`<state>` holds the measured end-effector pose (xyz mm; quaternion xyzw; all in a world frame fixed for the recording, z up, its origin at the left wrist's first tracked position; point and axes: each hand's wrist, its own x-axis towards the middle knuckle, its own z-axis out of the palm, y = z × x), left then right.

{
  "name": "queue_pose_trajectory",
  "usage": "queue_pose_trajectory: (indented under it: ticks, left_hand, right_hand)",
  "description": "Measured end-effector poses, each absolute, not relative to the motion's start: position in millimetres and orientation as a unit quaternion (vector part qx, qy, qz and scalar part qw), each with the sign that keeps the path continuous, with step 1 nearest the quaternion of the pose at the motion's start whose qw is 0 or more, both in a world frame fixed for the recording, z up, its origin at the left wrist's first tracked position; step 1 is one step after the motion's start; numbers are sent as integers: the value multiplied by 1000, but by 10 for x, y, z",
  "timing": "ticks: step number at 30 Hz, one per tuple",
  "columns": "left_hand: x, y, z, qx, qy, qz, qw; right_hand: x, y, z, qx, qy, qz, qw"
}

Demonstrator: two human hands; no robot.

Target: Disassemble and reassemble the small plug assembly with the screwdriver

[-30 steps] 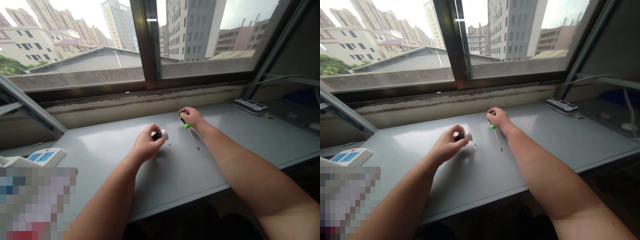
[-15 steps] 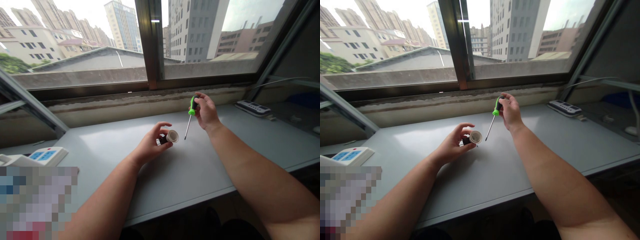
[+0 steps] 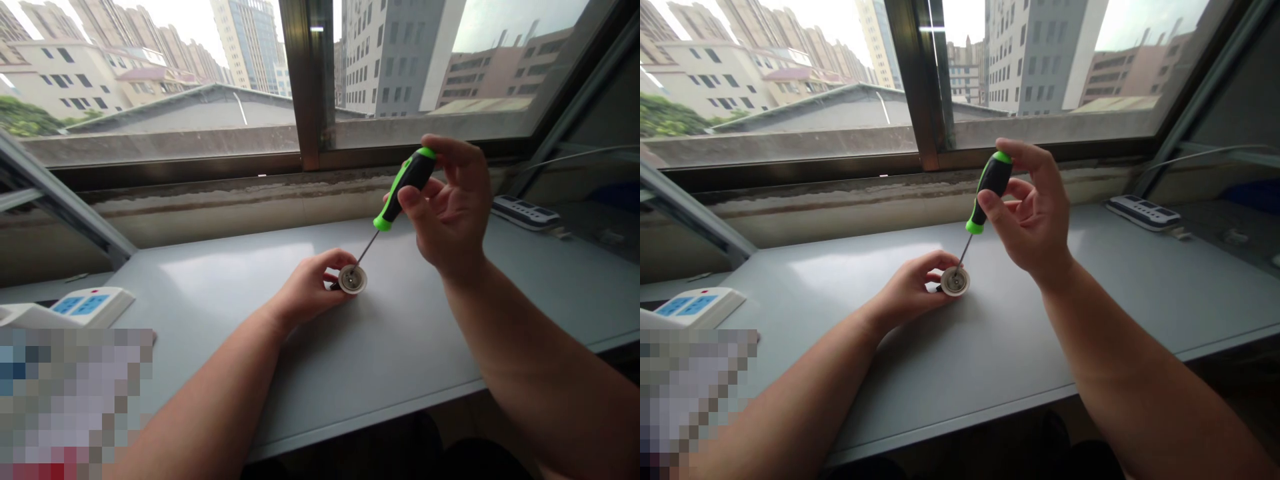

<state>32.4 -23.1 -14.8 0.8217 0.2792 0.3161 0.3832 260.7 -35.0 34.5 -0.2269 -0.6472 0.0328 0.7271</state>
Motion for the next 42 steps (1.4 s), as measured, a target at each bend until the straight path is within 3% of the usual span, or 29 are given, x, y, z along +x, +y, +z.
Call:
queue_pose_trajectory:
  ticks: [21, 29, 38, 42]
  left_hand:
    - [326, -244, -150, 830, 287, 302, 372]
    - [337, -236, -159, 837, 294, 301, 349]
    - [377, -254, -149, 838, 285, 305, 350]
    - [385, -250, -153, 839, 276, 306, 356]
  right_hand:
    - [2428, -543, 347, -215, -710, -17, 670]
    - [2331, -576, 366, -204, -661, -61, 720]
    - [2202, -731, 406, -237, -686, 96, 681]
    - [2174, -655, 386, -198, -675, 50, 709]
